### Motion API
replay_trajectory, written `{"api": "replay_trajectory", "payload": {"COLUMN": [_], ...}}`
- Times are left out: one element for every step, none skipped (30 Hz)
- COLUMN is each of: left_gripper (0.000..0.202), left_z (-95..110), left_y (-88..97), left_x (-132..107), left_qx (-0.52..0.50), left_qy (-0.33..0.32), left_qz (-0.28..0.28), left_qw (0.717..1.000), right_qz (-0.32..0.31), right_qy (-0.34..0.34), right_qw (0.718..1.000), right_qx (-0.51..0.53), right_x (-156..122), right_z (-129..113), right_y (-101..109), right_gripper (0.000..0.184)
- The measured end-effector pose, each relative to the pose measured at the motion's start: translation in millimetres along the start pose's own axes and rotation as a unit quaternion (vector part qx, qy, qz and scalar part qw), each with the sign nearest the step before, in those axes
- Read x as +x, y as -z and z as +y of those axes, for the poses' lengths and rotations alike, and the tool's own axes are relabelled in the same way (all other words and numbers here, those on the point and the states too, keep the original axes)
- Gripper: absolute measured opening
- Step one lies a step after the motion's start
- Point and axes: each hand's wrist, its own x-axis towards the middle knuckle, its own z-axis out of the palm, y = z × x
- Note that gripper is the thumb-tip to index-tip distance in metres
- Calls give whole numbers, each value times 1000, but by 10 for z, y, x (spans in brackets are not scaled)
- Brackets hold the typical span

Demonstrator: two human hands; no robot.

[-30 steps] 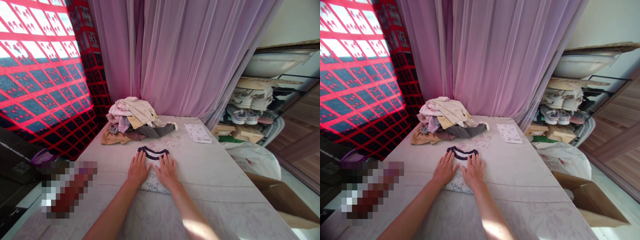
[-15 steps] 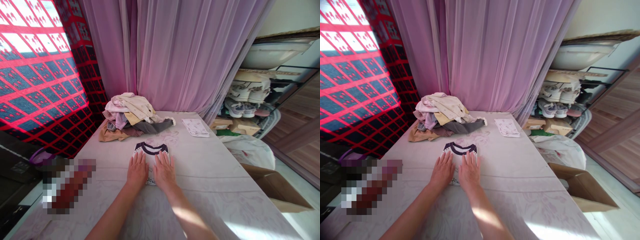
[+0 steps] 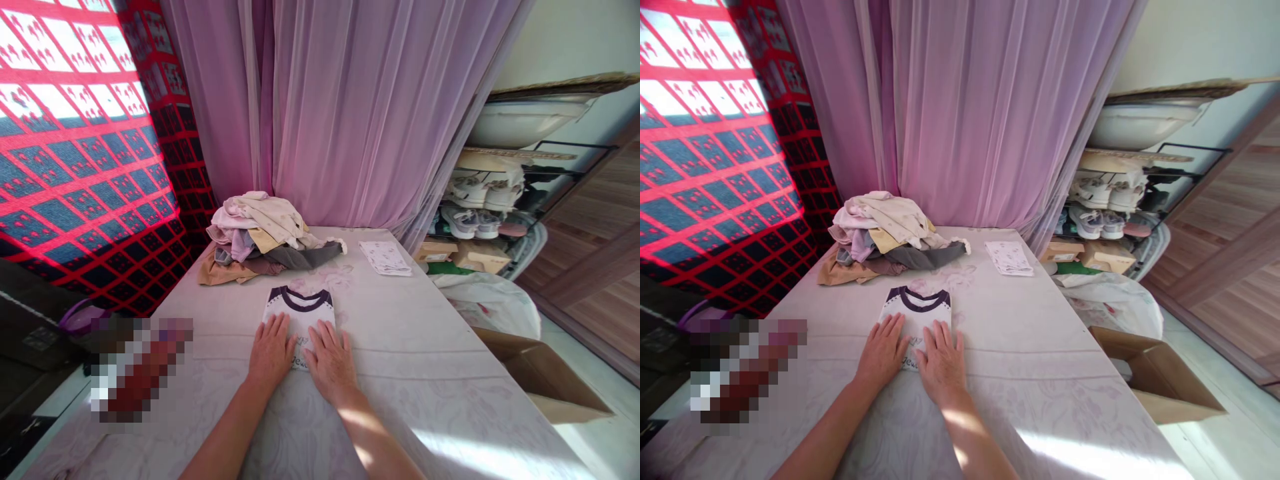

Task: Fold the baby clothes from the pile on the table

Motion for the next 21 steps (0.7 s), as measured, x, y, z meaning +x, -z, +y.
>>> {"api": "replay_trajectory", "payload": {"left_gripper": [49, 48, 48, 47, 46, 46, 46, 46, 46, 45, 42, 39, 36, 33, 31, 29, 28, 27, 26, 25, 23], "left_z": [-64, -136, -209, -277, -333, -373, -394, -400, -391, -374, -352, -331, -312, -298, -288, -280, -272, -263, -253, -239, -224], "left_y": [16, 37, 65, 99, 135, 172, 207, 238, 263, 282, 297, 308, 318, 329, 342, 359, 379, 403, 428, 455, 481], "left_x": [-37, -81, -128, -175, -219, -256, -285, -304, -315, -316, -308, -294, -274, -250, -223, -195, -167, -142, -122, -106, -95], "left_qx": [-6, -6, 2, 15, 28, 37, 40, 38, 32, 24, 17, 9, 2, -5, -10, -13, -15, -17, -16, -15, -12], "left_qy": [-1, 7, 24, 51, 84, 118, 147, 167, 176, 179, 180, 183, 192, 206, 221, 236, 248, 257, 263, 266, 266], "left_qz": [7, 15, 23, 27, 26, 19, 7, -5, -16, -21, -21, -17, -15, -17, -23, -33, -45, -57, -67, -75, -80], "left_qw": [1000, 1000, 999, 998, 996, 992, 988, 985, 984, 983, 983, 983, 981, 978, 975, 971, 968, 965, 962, 961, 961], "right_qz": [13, 27, 41, 55, 67, 75, 80, 84, 85, 86, 83, 76, 68, 58, 47, 36, 26, 17, 8, 1, -2], "right_qy": [-12, -31, -55, -81, -105, -122, -133, -136, -135, -132, -127, -123, -121, -121, -124, -128, -134, -138, -139, -137, -134], "right_qw": [1000, 999, 998, 995, 992, 989, 988, 987, 987, 988, 988, 989, 990, 991, 991, 991, 990, 990, 990, 990, 990], "right_qx": [-2, -6, -12, -18, -23, -25, -24, -21, -15, -8, -1, 6, 12, 17, 20, 21, 22, 23, 26, 31, 39], "right_x": [-54, -105, -149, -184, -210, -225, -233, -234, -230, -224, -215, -204, -190, -174, -156, -134, -112, -90, -69, -53, -40], "right_z": [62, 128, 193, 254, 307, 349, 379, 397, 405, 405, 400, 392, 384, 375, 366, 356, 342, 326, 307, 286, 264], "right_y": [7, 14, 21, 28, 34, 39, 42, 44, 43, 42, 39, 37, 36, 39, 46, 59, 79, 106, 141, 180, 223], "right_gripper": [44, 44, 43, 42, 41, 39, 37, 35, 33, 31, 30, 29, 29, 28, 27, 26, 24, 23, 21, 19, 18]}}
